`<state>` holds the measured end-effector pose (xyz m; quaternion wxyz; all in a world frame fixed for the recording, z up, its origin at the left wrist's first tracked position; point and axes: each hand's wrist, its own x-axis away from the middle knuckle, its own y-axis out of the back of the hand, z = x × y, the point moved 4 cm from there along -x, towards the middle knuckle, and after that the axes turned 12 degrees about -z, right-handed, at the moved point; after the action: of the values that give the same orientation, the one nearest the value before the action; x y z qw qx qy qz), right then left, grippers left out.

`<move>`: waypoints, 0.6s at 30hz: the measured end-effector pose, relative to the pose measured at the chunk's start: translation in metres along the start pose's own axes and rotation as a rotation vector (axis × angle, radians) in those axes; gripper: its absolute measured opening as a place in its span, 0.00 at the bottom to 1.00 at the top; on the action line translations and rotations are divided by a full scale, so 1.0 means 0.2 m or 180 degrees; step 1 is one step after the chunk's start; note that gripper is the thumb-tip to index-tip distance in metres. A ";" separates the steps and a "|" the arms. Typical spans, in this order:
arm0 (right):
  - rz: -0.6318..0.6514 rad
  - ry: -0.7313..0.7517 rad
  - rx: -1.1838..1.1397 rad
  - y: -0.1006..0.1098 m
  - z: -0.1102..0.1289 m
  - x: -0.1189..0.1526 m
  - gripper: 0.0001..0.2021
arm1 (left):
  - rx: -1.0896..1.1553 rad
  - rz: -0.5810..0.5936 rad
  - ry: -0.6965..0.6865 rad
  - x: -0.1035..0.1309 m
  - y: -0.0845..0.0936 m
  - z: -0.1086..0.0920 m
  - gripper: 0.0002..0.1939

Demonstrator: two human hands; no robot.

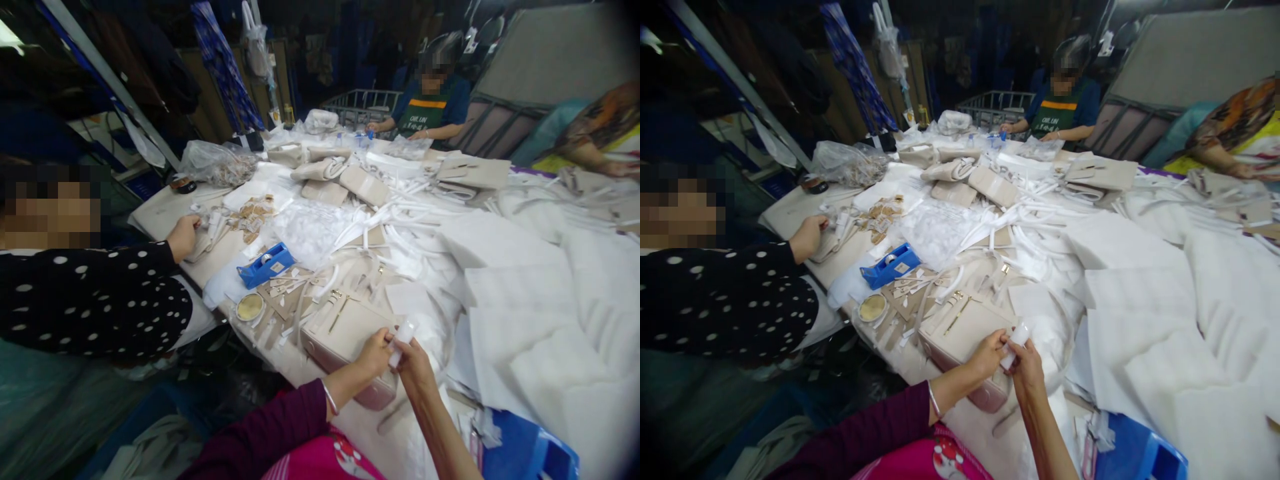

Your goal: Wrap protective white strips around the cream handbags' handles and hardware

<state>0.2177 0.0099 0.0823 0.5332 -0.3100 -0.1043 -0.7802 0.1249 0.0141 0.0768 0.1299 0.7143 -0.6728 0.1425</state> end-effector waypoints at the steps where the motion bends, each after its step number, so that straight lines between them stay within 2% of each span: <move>1: -0.0209 0.0138 0.0141 0.01 0.00 -0.02 0.29 | -0.0298 -0.0012 -0.0173 0.00 0.03 -0.03 0.23; 4: -0.1105 0.0780 0.0684 0.09 0.02 -0.05 0.36 | -0.0964 -0.0081 -0.0858 0.00 0.20 -0.18 0.23; 7: -0.1675 0.1393 0.1181 0.16 0.05 -0.02 0.32 | -0.1198 -0.0514 -0.1494 -0.06 0.48 -0.35 0.20; 9: -0.1779 0.1668 0.1399 0.17 0.06 0.05 0.26 | -0.1365 -0.0976 -0.1578 -0.16 0.68 -0.41 0.18; 10: -0.1786 0.1759 0.1485 0.17 0.06 0.09 0.23 | -0.1451 -0.1121 -0.1439 -0.24 0.76 -0.41 0.18; 11: -0.1780 0.1827 0.1556 0.17 0.06 0.12 0.21 | -0.1509 -0.1114 -0.1205 -0.32 0.82 -0.40 0.18; 12: -0.1762 0.1871 0.1614 0.15 0.06 0.14 0.20 | -0.1503 -0.0996 -0.0900 -0.41 0.85 -0.37 0.17; 14: -0.1704 0.1901 0.1679 0.12 0.08 0.14 0.18 | -0.1393 -0.0560 -0.0435 -0.56 0.87 -0.30 0.15; 16: -0.1728 0.1833 0.1685 0.09 0.12 0.06 0.17 | -0.1240 -0.0162 -0.0252 -0.67 0.86 -0.25 0.12; 18: -0.1860 0.1613 0.1663 0.08 0.18 -0.09 0.16 | -0.1119 0.0125 -0.0171 -0.73 0.85 -0.22 0.10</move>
<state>0.2492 0.0344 0.0971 0.3599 0.0774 -0.2469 -0.8964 -0.0533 0.1555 0.0616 0.2318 0.6709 -0.7044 0.0060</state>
